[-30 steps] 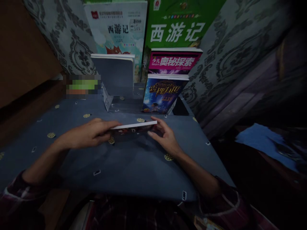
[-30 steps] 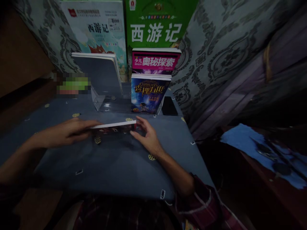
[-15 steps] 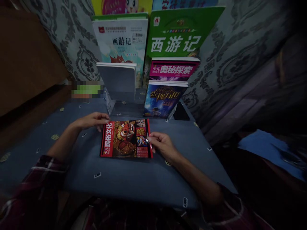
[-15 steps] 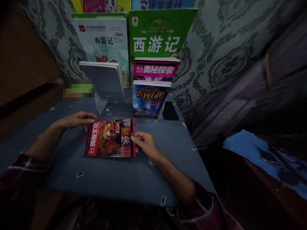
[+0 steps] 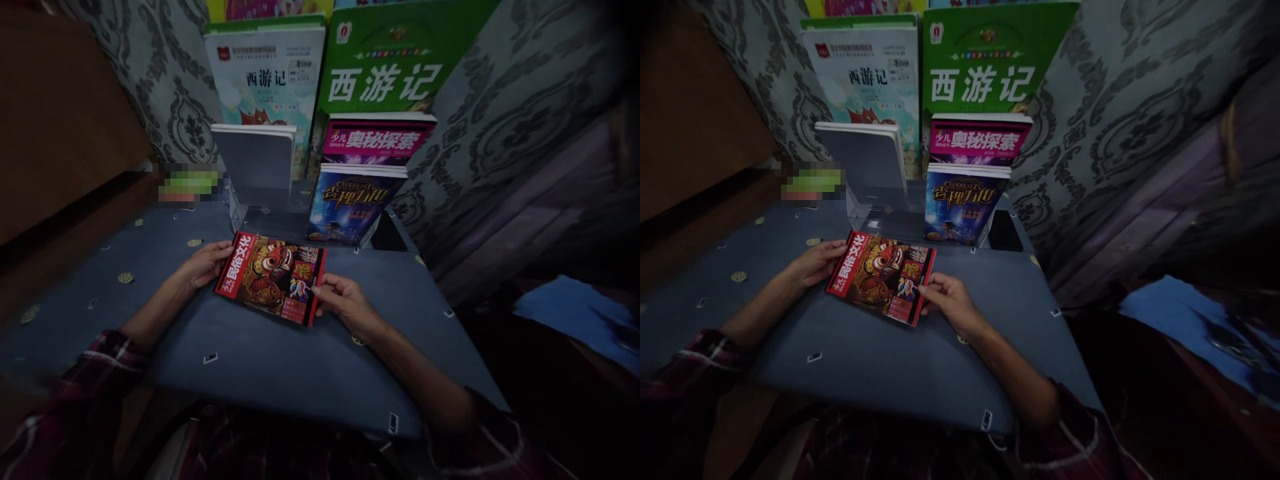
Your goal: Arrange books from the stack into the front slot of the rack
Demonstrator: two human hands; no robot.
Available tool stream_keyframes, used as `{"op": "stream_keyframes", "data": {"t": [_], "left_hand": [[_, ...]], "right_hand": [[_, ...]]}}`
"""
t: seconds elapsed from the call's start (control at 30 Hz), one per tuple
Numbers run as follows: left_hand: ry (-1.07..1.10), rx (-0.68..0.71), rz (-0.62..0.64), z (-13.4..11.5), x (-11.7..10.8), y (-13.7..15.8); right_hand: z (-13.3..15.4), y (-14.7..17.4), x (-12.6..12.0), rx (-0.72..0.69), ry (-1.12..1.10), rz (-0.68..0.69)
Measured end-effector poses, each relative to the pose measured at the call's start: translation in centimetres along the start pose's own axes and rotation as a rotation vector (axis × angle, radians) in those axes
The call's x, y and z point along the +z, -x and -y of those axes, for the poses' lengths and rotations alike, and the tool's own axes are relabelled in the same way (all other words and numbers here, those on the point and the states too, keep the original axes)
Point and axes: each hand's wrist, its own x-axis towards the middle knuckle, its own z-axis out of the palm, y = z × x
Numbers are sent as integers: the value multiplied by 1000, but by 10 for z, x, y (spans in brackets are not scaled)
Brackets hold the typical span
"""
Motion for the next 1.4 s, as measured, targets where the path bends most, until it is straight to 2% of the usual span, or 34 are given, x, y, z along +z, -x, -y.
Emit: {"op": "stream_keyframes", "data": {"t": [0.1, 0.2, 0.33, 0.5, 0.6, 0.7, 0.83, 0.93, 1.0, 1.2, 1.4], "left_hand": [[-4, 23, -30, -4, 3, -6], [-124, -15, 27, -13, 4, -14], [-420, -70, 295, -33, 18, -33], [-801, -14, 637, -47, 60, -63], [-867, 16, 744, -39, 81, -81], [-930, 72, 775, -27, 90, -95], [-1090, 312, 685, -19, 87, -98], [-1270, 540, 514, -19, 74, -84], [-1375, 628, 403, -16, 62, -69], [-1415, 684, 181, 13, 24, -27], [-1339, 730, 105, 33, 17, -18]], "right_hand": [[4, 1, -1, 5, -31, -31], [9, 2, -2, 23, -57, -60], [10, 3, -1, 44, -23, -5], [7, 3, 1, -15, 50, 37], [5, 1, 0, -76, 91, 2], [0, -1, -3, -130, 173, -33], [-10, -1, -3, -208, 397, -70], [-12, 2, 0, -309, 637, -46], [-10, 5, 3, -373, 783, -20], [-17, 5, 16, -588, 1181, 5], [-35, -4, 15, -628, 1223, 9]]}}
